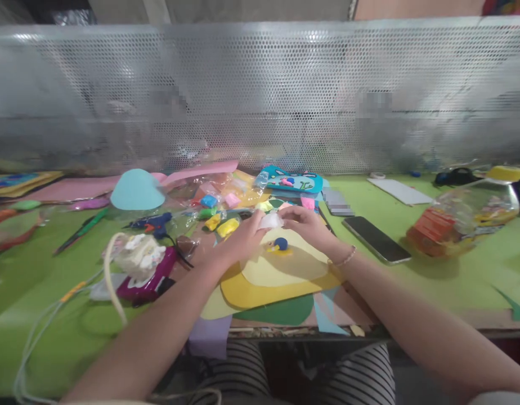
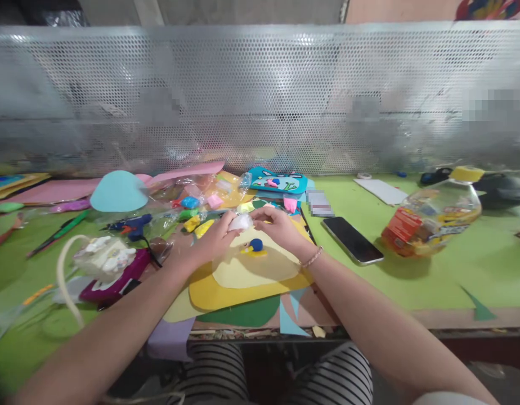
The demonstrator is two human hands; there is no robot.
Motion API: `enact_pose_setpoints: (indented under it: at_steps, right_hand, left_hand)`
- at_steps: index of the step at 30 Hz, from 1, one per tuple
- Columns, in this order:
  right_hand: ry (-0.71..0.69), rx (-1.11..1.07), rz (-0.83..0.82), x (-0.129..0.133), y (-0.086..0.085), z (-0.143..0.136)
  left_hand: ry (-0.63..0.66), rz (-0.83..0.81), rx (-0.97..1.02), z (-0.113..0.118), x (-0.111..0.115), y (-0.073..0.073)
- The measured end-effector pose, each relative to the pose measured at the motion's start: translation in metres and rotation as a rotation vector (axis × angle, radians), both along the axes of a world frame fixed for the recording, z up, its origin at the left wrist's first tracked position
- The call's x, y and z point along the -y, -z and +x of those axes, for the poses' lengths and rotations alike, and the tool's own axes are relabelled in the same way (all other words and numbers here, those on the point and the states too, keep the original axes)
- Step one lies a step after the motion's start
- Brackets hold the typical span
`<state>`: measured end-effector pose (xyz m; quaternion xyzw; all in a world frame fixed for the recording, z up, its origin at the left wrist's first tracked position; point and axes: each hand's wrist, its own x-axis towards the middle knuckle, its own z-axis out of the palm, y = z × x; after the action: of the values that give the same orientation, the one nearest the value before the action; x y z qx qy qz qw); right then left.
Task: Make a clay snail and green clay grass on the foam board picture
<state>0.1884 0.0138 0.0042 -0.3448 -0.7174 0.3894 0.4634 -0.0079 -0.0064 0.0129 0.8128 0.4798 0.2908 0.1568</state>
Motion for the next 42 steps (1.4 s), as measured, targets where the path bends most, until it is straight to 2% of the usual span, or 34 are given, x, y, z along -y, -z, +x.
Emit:
enact_pose_setpoints:
  at_steps: [9,14,21,25,28,31,39,42]
  right_hand:
    - [-0.007,0.034,0.032,0.003,-0.001,-0.001]
    - [-0.016,0.089,0.127,0.004,-0.003,0.001]
    - [0.037,0.050,0.191,0.021,-0.009,-0.009]
    - [-0.007,0.062,0.137,0.020,-0.007,-0.009]
    - [-0.053,0.131,0.122,0.015,-0.006,-0.005]
    - [-0.070,0.162,0.168,0.011,-0.008,-0.001]
    - [0.088,-0.030,0.151,0.019,-0.012,-0.008]
    - [0.095,-0.058,0.160,0.021,-0.011,-0.010]
  left_hand:
    - [0.001,0.038,-0.063,0.000,0.004,0.002]
    - [0.075,0.122,-0.076,0.001,0.008,0.003]
    - [0.093,0.183,-0.162,0.003,0.014,-0.006]
    - [0.093,0.117,-0.190,0.007,0.019,-0.009]
    - [0.063,0.079,-0.203,0.009,0.018,-0.005]
    - [0.057,0.131,-0.180,0.012,0.015,0.001]
    - [0.039,0.147,-0.031,0.010,0.014,0.001]
    - [0.043,0.148,-0.022,0.009,0.015,0.001]
